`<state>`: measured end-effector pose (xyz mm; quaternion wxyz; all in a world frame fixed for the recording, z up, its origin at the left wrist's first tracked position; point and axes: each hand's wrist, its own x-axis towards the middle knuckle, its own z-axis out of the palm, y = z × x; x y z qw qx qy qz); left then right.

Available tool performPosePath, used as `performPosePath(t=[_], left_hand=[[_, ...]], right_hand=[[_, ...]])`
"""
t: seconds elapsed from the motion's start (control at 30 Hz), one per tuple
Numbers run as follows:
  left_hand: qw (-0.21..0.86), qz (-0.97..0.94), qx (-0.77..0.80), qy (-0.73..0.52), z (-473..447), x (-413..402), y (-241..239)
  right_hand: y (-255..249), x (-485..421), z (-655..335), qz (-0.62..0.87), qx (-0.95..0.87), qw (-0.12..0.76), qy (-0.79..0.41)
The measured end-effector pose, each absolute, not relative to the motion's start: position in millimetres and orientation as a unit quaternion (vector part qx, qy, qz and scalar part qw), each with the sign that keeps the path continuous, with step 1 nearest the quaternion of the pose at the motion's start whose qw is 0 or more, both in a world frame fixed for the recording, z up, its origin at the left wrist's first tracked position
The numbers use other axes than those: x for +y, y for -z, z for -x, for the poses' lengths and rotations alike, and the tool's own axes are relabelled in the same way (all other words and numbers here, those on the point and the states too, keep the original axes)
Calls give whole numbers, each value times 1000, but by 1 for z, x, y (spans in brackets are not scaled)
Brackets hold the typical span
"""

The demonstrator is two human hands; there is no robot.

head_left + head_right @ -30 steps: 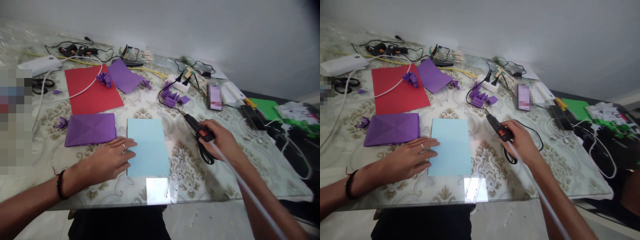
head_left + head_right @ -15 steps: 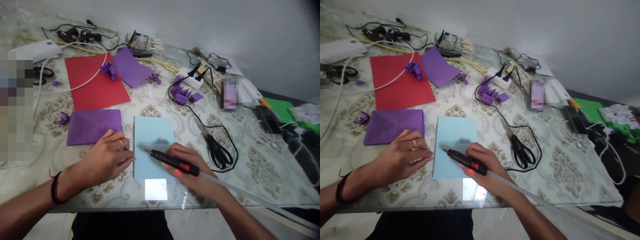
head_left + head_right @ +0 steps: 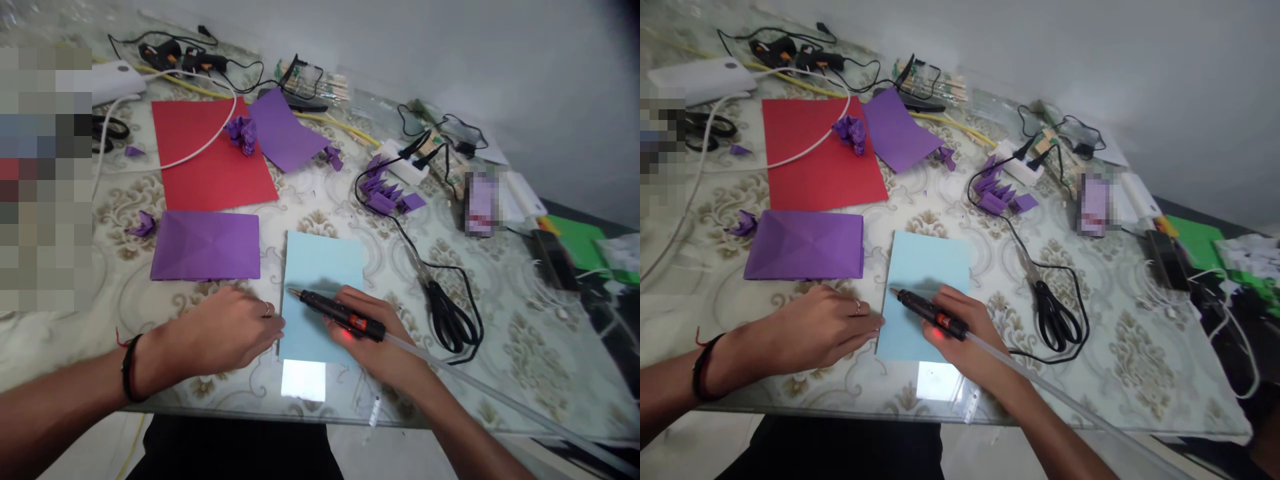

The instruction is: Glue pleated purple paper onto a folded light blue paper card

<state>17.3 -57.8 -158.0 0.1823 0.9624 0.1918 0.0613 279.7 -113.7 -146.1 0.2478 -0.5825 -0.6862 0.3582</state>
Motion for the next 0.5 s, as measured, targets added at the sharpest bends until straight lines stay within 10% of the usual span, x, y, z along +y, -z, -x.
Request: performPosePath(t=[0.5], left_hand=[[180, -961, 192, -82, -16, -58, 159]], right_hand=[[153, -112, -281, 581, -691, 240, -357]])
